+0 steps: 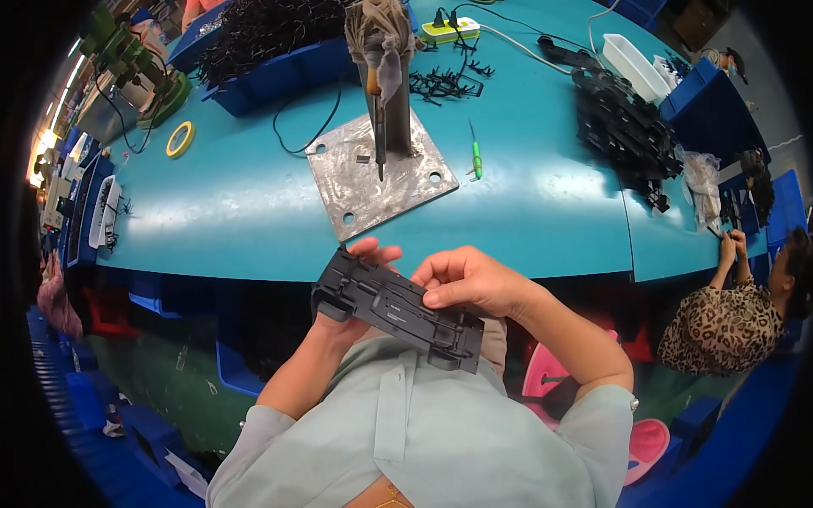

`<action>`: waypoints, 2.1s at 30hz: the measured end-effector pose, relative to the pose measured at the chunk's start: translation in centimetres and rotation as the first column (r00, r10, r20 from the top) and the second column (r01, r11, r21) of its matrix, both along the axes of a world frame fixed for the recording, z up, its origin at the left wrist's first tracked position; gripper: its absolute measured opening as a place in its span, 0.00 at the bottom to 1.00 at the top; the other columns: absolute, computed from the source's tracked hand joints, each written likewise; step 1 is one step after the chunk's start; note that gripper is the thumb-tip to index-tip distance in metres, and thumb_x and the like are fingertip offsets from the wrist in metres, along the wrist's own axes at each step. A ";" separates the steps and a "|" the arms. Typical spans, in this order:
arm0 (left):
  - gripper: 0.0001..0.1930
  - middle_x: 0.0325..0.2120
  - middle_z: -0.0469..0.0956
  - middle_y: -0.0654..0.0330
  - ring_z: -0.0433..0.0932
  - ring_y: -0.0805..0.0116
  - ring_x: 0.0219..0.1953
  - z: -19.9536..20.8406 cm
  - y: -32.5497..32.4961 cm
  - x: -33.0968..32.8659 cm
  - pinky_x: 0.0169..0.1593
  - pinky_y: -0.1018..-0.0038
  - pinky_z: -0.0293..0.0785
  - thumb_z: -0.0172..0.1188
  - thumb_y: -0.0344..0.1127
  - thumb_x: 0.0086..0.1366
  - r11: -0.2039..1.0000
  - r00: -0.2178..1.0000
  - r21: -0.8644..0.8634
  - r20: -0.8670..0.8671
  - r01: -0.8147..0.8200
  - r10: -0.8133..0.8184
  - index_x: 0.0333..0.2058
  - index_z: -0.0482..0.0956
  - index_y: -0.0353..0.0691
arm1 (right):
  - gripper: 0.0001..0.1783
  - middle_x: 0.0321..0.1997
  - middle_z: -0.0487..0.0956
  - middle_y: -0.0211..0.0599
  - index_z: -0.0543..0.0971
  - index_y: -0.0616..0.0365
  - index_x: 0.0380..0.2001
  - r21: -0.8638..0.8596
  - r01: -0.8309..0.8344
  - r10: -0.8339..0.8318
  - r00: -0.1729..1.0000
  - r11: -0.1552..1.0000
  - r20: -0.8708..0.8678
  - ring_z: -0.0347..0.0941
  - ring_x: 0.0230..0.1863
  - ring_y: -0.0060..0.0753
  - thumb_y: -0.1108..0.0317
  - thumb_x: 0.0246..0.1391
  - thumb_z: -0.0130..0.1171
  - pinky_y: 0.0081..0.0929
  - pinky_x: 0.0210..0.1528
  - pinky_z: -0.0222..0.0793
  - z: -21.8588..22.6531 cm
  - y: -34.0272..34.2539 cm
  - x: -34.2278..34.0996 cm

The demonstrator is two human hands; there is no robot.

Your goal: Assembling plastic toy car chassis components at a factory workbench using an electric screwdriver.

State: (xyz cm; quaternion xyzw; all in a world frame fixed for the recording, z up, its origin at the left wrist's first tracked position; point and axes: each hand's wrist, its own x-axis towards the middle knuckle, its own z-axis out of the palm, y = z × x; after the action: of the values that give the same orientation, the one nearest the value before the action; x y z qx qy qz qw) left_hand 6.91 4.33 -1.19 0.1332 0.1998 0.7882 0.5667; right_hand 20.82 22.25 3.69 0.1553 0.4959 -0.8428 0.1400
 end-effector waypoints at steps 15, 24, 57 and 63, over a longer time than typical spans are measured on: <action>0.39 0.50 0.72 0.64 0.71 0.73 0.52 0.3 -1.6 2.5 0.57 0.70 0.69 0.71 0.53 0.49 0.925 0.981 -0.371 -0.133 0.086 -0.144 0.56 0.67 0.43 | 0.12 0.35 0.79 0.30 0.77 0.67 0.39 0.048 0.014 -0.011 0.998 0.999 -0.059 0.73 0.36 0.16 0.74 0.50 0.62 0.18 0.44 0.68 0.5 -1.2 -2.1; 0.18 0.44 0.73 0.60 0.76 0.71 0.45 -1.1 -2.5 2.7 0.48 0.74 0.77 0.58 0.38 0.63 0.950 0.992 -0.289 0.076 0.118 -0.100 0.49 0.69 0.38 | 0.11 0.31 0.78 0.29 0.78 0.63 0.39 0.373 -0.018 0.131 0.951 0.928 -0.279 0.72 0.33 0.17 0.71 0.52 0.60 0.19 0.37 0.69 1.8 -2.9 -4.0; 0.12 0.36 0.71 0.65 0.71 0.75 0.38 1.1 -2.4 1.2 0.43 0.81 0.68 0.58 0.22 0.58 0.974 0.916 -0.199 -0.400 -0.105 0.017 0.42 0.77 0.33 | 0.17 0.41 0.75 0.38 0.75 0.64 0.45 0.531 0.412 0.053 0.752 0.740 -0.657 0.72 0.36 0.27 0.79 0.50 0.58 0.24 0.40 0.68 0.8 -1.8 -1.7; 0.13 0.30 0.67 0.67 0.65 0.81 0.30 3.2 -3.1 1.5 0.34 0.84 0.63 0.62 0.22 0.57 0.924 0.701 -0.194 -0.706 -0.329 0.102 0.42 0.78 0.34 | 0.21 0.45 0.74 0.41 0.73 0.67 0.48 0.450 0.286 0.106 0.737 0.846 -0.668 0.72 0.41 0.31 0.72 0.50 0.61 0.25 0.43 0.69 -1.2 -0.9 1.7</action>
State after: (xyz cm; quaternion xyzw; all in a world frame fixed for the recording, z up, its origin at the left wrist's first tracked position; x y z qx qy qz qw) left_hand 8.41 1.27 2.05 0.3001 0.5279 0.7038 0.3688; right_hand 22.49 21.39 2.48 -0.1012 0.7142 -0.6787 -0.1385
